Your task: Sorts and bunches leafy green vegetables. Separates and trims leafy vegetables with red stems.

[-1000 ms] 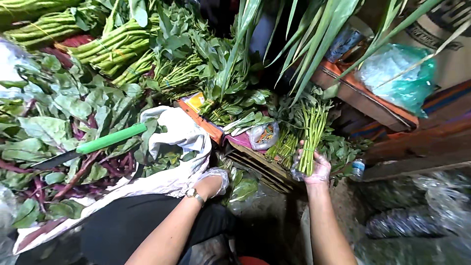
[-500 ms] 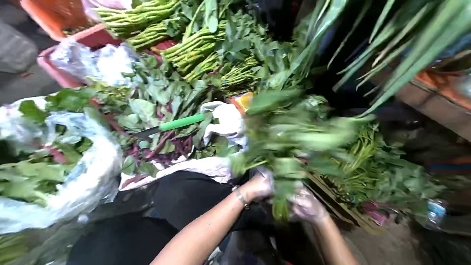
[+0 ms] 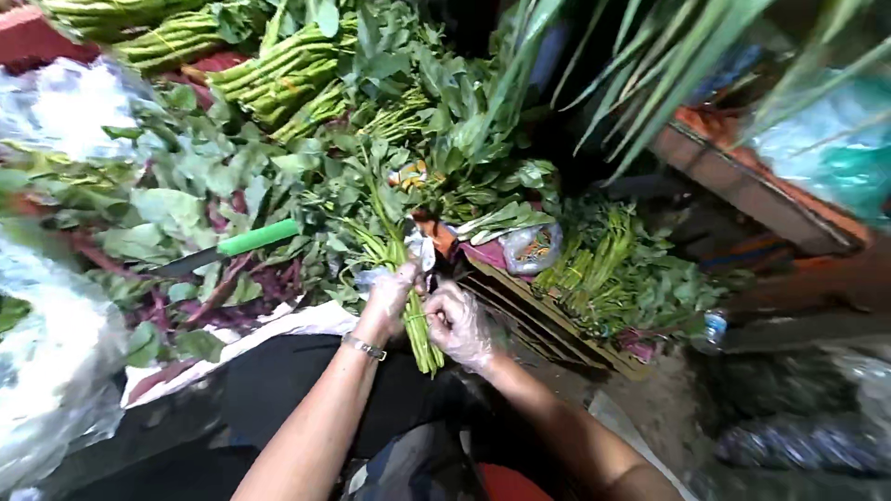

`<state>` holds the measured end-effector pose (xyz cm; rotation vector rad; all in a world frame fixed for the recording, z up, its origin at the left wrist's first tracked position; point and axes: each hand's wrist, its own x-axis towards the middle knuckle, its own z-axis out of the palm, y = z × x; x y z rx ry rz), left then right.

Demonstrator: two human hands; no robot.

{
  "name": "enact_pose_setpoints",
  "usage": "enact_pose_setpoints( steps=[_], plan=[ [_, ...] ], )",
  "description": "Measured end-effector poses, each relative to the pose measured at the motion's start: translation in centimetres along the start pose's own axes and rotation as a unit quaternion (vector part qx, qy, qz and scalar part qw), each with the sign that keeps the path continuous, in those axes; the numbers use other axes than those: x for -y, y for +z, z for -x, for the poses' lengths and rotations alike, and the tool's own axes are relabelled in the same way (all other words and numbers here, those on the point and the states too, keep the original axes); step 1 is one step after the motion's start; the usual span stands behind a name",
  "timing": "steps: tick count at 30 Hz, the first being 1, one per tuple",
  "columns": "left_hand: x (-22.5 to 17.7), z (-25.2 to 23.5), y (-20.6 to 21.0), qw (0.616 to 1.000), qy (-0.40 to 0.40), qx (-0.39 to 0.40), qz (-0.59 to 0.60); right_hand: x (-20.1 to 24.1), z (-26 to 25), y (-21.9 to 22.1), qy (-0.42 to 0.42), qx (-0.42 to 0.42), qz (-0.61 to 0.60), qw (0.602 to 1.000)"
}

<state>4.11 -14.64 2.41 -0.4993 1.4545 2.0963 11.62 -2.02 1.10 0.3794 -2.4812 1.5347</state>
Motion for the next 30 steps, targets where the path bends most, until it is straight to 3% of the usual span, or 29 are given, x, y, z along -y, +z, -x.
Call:
enact_pose_setpoints(
  steps=[4,7,9,10,11,13,15,17,21,23,26,28,30],
  plan=[
    [-0.5,-1.1,-0.3,0.996,-0.016,0.014,0.089,1.6,1.2,-0.2,0.054,-0.013,-0.215,0.975],
    [-0.6,-1.8,-0.7,0.996,-0.001,-0.015,0.085,2.9,2.9,-3.1,0.200,0.175,-0.129,0.955],
    [-0.9,-2.0,-1.1,0.997,0.036,-0.040,0.059,3.2,4.5,-5.5,0.300,0.315,-0.054,0.899],
    [-1.3,-2.0,-1.1,0.997,0.054,-0.048,0.035,3.0,5.4,-6.9,0.351,0.301,-0.021,0.887],
    [-1.5,-1.8,-1.0,0.997,0.067,-0.045,0.019,2.7,6.1,-9.0,0.397,0.225,0.019,0.889],
    [-1.4,-1.0,-0.9,0.997,0.076,-0.002,-0.002,0.8,6.2,-14.2,0.438,0.006,0.129,0.890],
    [-0.4,-0.7,-0.7,0.995,0.072,0.067,-0.018,-1.9,5.5,-19.5,0.482,-0.133,0.252,0.828],
    [0.4,-0.5,0.0,0.990,0.063,0.120,-0.029,-4.5,4.5,-22.5,0.552,-0.139,0.308,0.762],
    [0.2,0.9,0.8,0.989,0.009,0.129,-0.070,-7.1,2.0,-22.3,0.607,-0.058,0.348,0.712],
    [0.2,0.9,0.6,0.988,-0.003,0.137,-0.070,-7.4,1.9,-22.8,0.608,-0.061,0.338,0.716],
    [0.2,0.9,0.6,0.988,-0.002,0.147,-0.038,-6.9,3.6,-24.2,0.527,-0.230,0.253,0.779],
    [-0.2,1.3,0.8,0.989,-0.006,0.150,-0.015,-3.4,3.7,-23.7,0.455,-0.326,0.213,0.801],
    [-0.7,1.9,1.3,0.985,-0.020,0.168,0.009,0.0,3.8,-22.1,0.378,-0.355,0.214,0.828]
  ],
)
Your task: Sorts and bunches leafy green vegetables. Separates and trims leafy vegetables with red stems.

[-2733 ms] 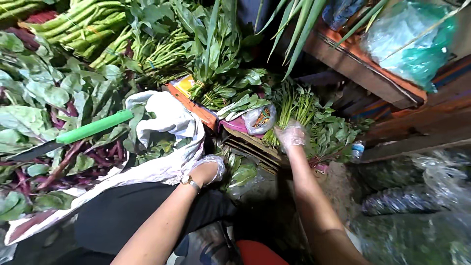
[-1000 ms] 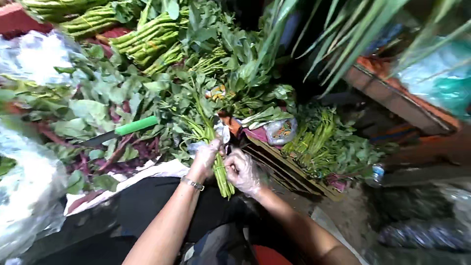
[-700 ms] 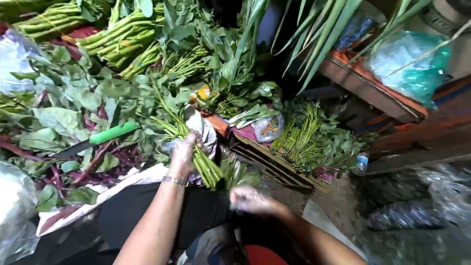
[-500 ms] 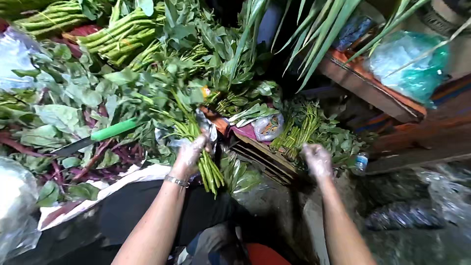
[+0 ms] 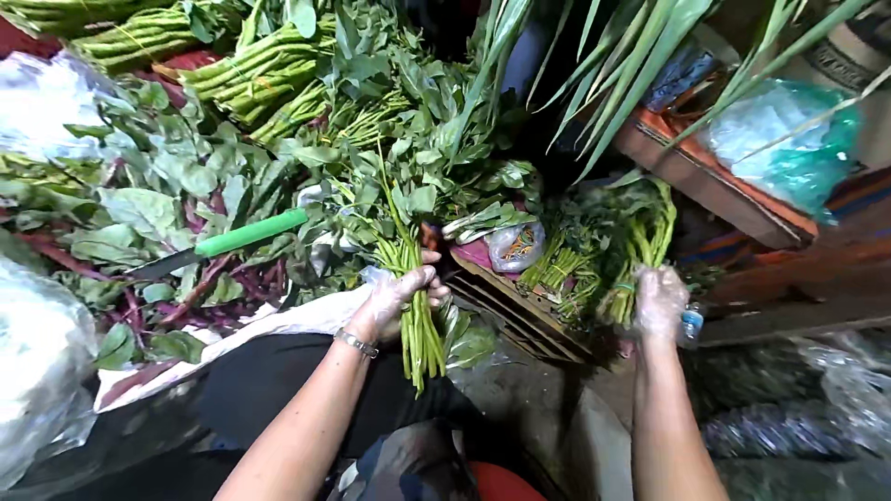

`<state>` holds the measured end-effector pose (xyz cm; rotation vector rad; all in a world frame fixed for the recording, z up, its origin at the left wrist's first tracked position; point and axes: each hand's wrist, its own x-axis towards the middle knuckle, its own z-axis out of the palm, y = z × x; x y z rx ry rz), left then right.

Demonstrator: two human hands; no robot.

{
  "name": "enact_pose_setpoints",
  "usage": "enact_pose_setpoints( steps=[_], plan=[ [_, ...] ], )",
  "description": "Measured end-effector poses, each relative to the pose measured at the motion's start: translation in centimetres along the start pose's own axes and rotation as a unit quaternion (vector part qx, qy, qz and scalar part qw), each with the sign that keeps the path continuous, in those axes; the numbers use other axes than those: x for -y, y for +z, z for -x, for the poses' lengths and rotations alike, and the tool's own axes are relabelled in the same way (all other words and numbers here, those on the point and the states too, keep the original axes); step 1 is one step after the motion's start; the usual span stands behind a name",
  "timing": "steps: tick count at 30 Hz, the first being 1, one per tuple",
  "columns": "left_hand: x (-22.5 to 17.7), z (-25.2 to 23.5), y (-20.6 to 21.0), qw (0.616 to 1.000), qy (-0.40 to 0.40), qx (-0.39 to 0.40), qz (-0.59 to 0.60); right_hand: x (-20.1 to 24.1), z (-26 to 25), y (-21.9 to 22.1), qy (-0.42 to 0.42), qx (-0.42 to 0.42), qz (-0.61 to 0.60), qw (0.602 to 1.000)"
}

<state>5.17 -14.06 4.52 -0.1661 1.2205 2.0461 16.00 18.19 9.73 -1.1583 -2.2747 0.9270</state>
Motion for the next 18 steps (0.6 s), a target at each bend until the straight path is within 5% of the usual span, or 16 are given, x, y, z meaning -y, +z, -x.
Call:
enact_pose_setpoints(
  steps=[5,9,12,15,18],
  plan=[
    [0.1,0.2,2.5,0.995,-0.038,0.092,0.024,5.1,9.1,4.7,-0.143,0.180,-0.041,0.972],
    [-0.7,1.7,1.9,0.998,-0.065,-0.001,-0.027,8.8,13.1,9.2,-0.248,0.385,0.011,0.889],
    [-0.6,1.7,-0.6,0.999,-0.022,-0.026,0.001,8.3,12.4,10.6,-0.253,0.502,-0.076,0.823],
    [0.5,0.1,-2.1,0.997,0.043,-0.022,0.062,6.4,13.3,11.8,-0.256,0.399,-0.217,0.853],
    [0.8,-0.7,-2.7,0.996,0.062,0.003,0.070,5.8,13.8,12.3,-0.365,0.315,-0.177,0.858]
  ],
)
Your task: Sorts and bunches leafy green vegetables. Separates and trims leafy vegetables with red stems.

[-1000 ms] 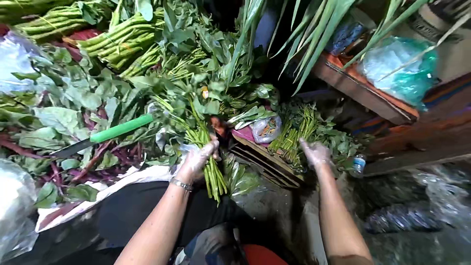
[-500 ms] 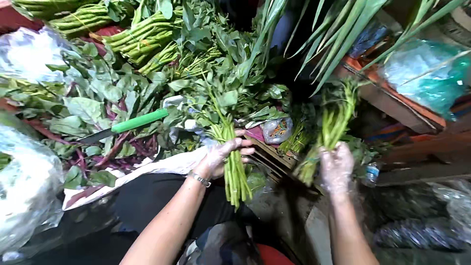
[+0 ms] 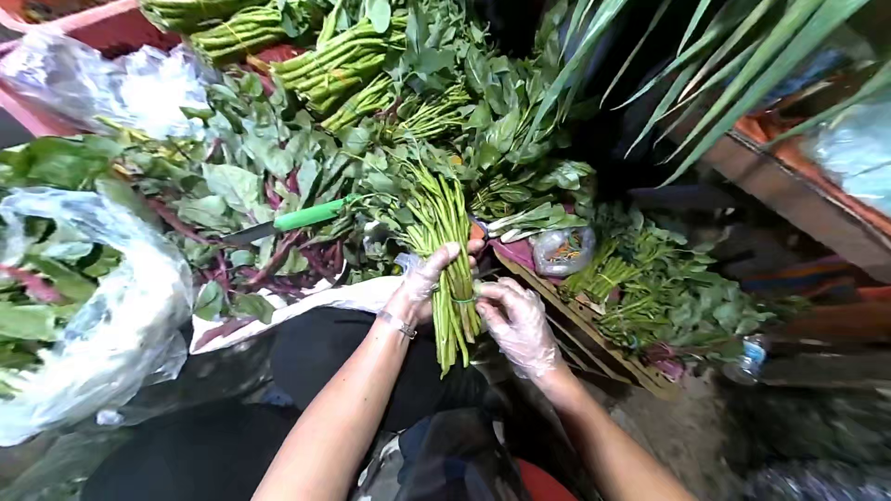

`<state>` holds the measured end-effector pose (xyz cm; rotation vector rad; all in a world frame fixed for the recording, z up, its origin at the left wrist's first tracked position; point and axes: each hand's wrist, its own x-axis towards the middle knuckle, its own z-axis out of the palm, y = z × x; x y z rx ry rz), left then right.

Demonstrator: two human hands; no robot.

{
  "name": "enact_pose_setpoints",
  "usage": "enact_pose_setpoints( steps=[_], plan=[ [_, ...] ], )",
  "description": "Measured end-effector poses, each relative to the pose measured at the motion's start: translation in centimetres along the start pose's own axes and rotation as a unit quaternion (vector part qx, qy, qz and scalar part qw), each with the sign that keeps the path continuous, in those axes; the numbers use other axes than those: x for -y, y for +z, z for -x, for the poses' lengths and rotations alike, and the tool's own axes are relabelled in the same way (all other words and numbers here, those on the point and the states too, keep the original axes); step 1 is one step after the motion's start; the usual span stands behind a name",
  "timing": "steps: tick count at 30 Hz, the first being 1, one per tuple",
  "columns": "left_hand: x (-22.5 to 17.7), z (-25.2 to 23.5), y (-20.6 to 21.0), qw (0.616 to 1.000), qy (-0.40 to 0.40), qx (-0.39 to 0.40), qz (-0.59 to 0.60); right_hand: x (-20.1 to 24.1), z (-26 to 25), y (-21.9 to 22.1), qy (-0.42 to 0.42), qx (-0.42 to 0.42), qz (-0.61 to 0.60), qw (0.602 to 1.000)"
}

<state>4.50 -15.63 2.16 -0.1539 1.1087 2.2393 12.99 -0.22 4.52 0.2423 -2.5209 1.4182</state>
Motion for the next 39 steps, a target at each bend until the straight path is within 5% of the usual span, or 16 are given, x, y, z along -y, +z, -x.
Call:
enact_pose_setpoints(
  steps=[7,11,16,22,26,29,34,39],
  plan=[
    [-0.6,1.3,1.0,0.990,-0.053,-0.060,-0.113,-2.1,-0.4,0.7,-0.202,0.032,0.153,0.967],
    [-0.2,1.2,1.2,0.993,-0.056,-0.076,-0.066,-2.8,0.1,2.2,-0.204,-0.027,0.173,0.963],
    [0.1,0.6,0.1,0.997,-0.066,-0.044,0.012,-2.6,0.5,1.2,-0.174,0.037,0.120,0.977],
    [0.2,0.7,0.0,0.996,-0.064,-0.053,0.017,-3.3,-1.9,1.8,-0.264,0.033,0.171,0.949],
    [-0.5,0.5,0.3,0.995,-0.056,-0.080,0.015,-1.0,-1.3,1.7,-0.101,0.051,-0.033,0.993],
    [-0.6,0.3,0.3,0.993,-0.059,-0.105,0.002,-0.3,-0.7,2.4,0.039,0.036,-0.189,0.981],
    [-0.4,0.1,-0.1,0.992,-0.039,-0.123,0.000,1.0,-0.6,-0.7,0.226,0.205,-0.040,0.951],
    [-0.2,0.3,0.0,0.990,-0.026,-0.134,-0.027,-0.7,0.4,1.0,-0.085,0.006,0.071,0.994]
  ],
)
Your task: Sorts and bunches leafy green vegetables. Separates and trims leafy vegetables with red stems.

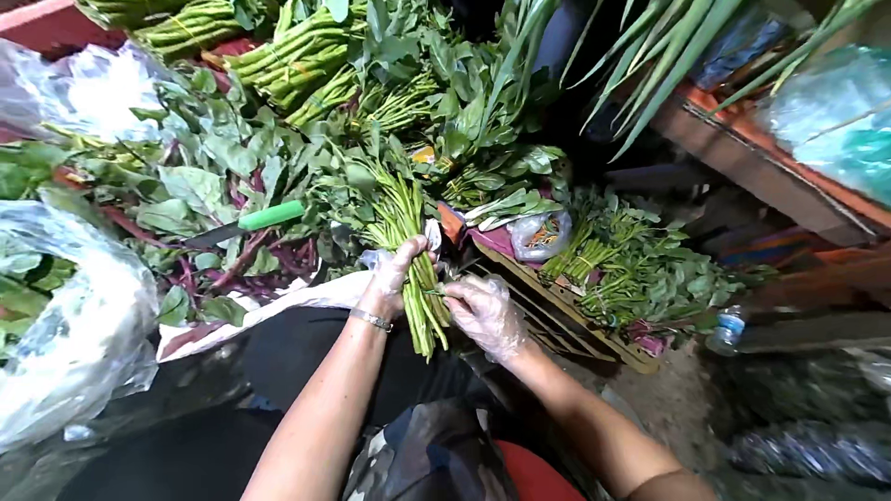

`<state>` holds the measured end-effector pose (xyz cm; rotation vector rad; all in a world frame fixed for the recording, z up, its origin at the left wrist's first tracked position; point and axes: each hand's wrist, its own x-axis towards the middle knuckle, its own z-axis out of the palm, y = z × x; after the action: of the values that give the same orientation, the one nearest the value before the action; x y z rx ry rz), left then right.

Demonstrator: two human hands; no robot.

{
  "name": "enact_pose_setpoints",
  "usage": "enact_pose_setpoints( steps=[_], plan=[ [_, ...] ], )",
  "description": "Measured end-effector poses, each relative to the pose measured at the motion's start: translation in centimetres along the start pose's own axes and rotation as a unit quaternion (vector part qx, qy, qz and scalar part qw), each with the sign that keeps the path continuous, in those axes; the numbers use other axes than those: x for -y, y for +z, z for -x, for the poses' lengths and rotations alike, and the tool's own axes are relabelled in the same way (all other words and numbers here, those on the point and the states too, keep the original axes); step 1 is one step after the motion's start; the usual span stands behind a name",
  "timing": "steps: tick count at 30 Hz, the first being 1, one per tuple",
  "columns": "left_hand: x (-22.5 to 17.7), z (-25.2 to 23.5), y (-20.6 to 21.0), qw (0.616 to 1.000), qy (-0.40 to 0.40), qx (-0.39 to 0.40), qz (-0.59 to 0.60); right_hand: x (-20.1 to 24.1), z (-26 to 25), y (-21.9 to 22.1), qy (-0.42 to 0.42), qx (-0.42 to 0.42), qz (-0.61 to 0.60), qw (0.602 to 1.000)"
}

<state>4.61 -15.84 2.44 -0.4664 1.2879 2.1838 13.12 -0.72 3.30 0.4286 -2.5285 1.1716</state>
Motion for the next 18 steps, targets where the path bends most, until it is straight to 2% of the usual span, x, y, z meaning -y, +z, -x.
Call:
enact_pose_setpoints(
  steps=[3,6,12,14,15,16,18],
  plan=[
    [0.1,0.0,-0.3,1.000,-0.002,-0.011,-0.014,-0.2,-1.0,0.9,-0.030,0.041,0.037,0.998],
    [-0.1,0.1,-0.7,1.000,0.003,0.015,0.015,-0.6,-2.0,0.5,-0.071,0.082,0.047,0.993],
    [0.1,0.1,-0.2,1.000,-0.007,-0.005,0.000,-2.4,-3.0,1.6,-0.214,0.059,0.093,0.971],
    [0.0,0.3,-0.2,1.000,-0.007,-0.016,-0.015,-1.9,-3.5,1.1,-0.172,0.131,0.071,0.974],
    [-0.1,0.3,-0.2,1.000,-0.009,-0.018,-0.020,-1.1,-4.2,0.1,-0.105,0.211,0.050,0.971],
    [-0.2,0.4,-0.2,0.999,-0.012,-0.019,-0.022,-0.5,-4.9,-0.9,-0.028,0.296,0.006,0.955],
    [-0.2,0.3,-0.4,1.000,-0.016,-0.009,-0.022,0.0,-5.9,-1.7,0.044,0.390,-0.062,0.918]
  ],
)
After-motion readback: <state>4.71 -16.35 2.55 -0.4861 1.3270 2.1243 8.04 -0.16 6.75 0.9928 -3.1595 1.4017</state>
